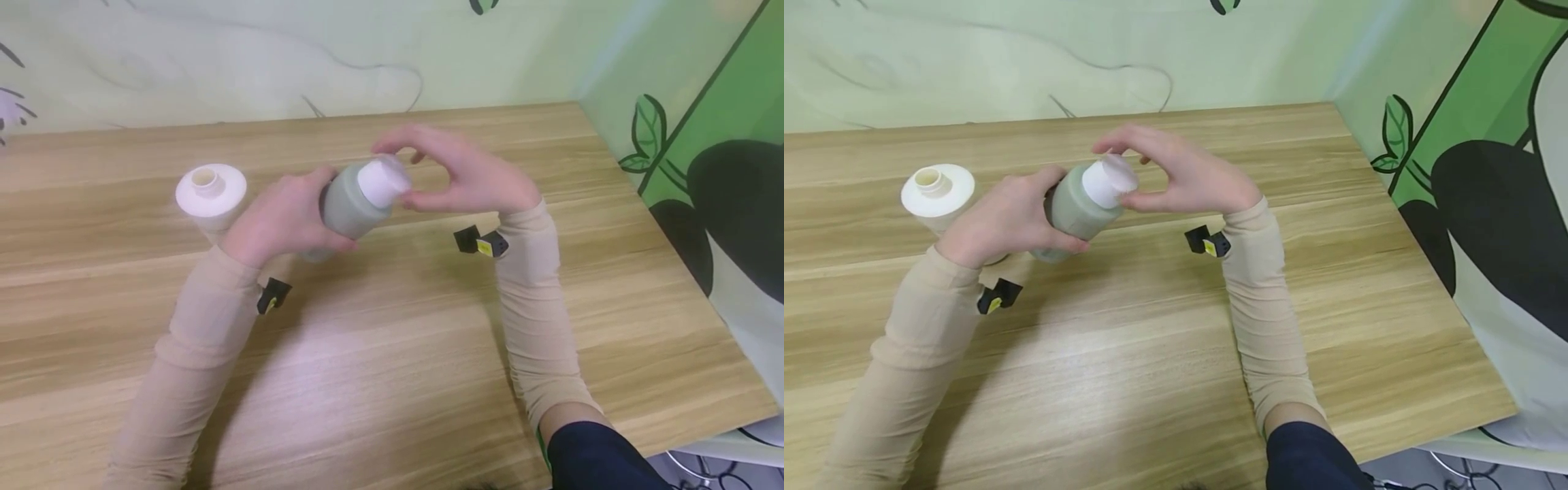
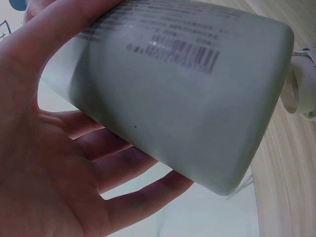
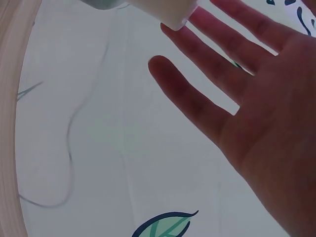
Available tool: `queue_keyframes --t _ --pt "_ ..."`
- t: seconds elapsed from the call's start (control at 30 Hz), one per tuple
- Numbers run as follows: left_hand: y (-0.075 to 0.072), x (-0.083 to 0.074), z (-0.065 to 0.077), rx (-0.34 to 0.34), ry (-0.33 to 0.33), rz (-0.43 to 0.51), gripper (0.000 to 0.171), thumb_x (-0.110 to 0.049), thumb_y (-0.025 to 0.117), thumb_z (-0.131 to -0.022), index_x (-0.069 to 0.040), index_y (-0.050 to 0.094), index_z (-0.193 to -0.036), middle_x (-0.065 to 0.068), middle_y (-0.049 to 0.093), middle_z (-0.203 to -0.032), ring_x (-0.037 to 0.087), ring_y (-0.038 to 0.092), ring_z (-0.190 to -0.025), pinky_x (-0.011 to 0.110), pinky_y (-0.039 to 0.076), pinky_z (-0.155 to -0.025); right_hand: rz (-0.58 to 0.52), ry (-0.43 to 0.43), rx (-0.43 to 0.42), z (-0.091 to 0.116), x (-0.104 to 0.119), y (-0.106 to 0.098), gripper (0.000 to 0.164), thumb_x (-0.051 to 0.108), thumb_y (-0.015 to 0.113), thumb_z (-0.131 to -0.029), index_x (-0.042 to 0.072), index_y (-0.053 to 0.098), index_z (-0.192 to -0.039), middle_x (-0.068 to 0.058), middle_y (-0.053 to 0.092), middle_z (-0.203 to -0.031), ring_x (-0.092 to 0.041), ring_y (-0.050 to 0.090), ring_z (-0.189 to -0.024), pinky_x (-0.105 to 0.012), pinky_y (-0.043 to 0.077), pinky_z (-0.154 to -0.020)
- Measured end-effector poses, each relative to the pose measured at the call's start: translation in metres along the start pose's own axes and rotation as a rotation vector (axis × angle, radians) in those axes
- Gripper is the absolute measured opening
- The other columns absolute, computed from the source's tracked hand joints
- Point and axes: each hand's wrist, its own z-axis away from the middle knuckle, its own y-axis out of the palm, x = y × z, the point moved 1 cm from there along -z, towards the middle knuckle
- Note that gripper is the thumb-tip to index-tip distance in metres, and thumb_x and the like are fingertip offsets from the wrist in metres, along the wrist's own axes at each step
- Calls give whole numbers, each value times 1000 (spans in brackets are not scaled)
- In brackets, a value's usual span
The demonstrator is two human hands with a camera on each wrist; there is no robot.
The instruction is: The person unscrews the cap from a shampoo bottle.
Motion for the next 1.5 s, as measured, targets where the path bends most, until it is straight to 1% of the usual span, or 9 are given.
queue_keyframes --t 0.17,0.33,0.57,0.67,0.83,1.07,1.17,1.33,1.5 --pt "-1 -1 1 -3 -3 -3 84 -38 85 -64 -9 46 -132 14 65 -112 32 64 -96 47 51 -85 11 136 -35 2 0 -2 54 16 69 -89 5 48 -137 -6 59 -132 -15 54 -120 -34 43 -101" --pt "-2 0 2 -13 -1 -9 84 -39 85 -63 -9 47 -131 14 65 -110 32 64 -95 46 51 -84 47 195 -47 1 0 -3 54 21 68 -90 7 48 -138 -4 63 -123 -13 59 -109 -32 46 -98" --pt "-3 0 3 -15 1 -14 81 -39 86 -63 -8 48 -128 14 65 -107 32 63 -92 46 51 -83 86 88 -63 -2 1 2 43 17 71 -87 4 59 -126 -5 65 -121 -13 60 -104 -30 47 -95" --pt "-3 0 3 -15 4 -26 79 -39 85 -63 -8 49 -126 14 66 -106 32 64 -92 46 52 -82 93 52 -54 -1 0 3 42 14 71 -86 4 60 -125 -5 65 -122 -14 59 -104 -30 47 -96" --pt "-2 1 3 -18 13 -26 79 -38 85 -63 -9 49 -127 15 66 -108 33 65 -92 47 52 -82 54 -8 -28 0 0 2 43 7 71 -84 4 60 -125 -7 64 -126 -17 57 -113 -33 47 -98" --pt "-2 1 3 -10 13 -15 82 -37 86 -63 -9 48 -130 16 66 -111 33 65 -95 49 53 -84 24 -90 13 -1 1 2 48 -2 69 -81 1 57 -127 -13 61 -130 -22 53 -125 -36 40 -111" --pt "-3 1 4 -9 13 -15 81 -37 86 -63 -9 48 -129 15 66 -111 33 65 -95 48 53 -85 9 -73 27 -1 2 1 51 -1 69 -81 1 55 -130 -12 58 -134 -21 51 -128 -37 40 -111" --pt "-4 0 4 -9 9 -6 80 -37 86 -63 -9 49 -128 14 66 -110 32 64 -95 47 52 -84 4 45 -12 1 3 -3 55 9 72 -85 5 50 -136 -6 55 -138 -17 48 -128 -37 41 -104" --pt "-4 0 4 -7 7 -9 80 -38 85 -63 -9 49 -127 14 65 -110 32 64 -95 47 51 -84 54 89 -64 2 3 -4 48 13 70 -87 3 54 -131 -7 60 -129 -19 55 -117 -35 43 -101"
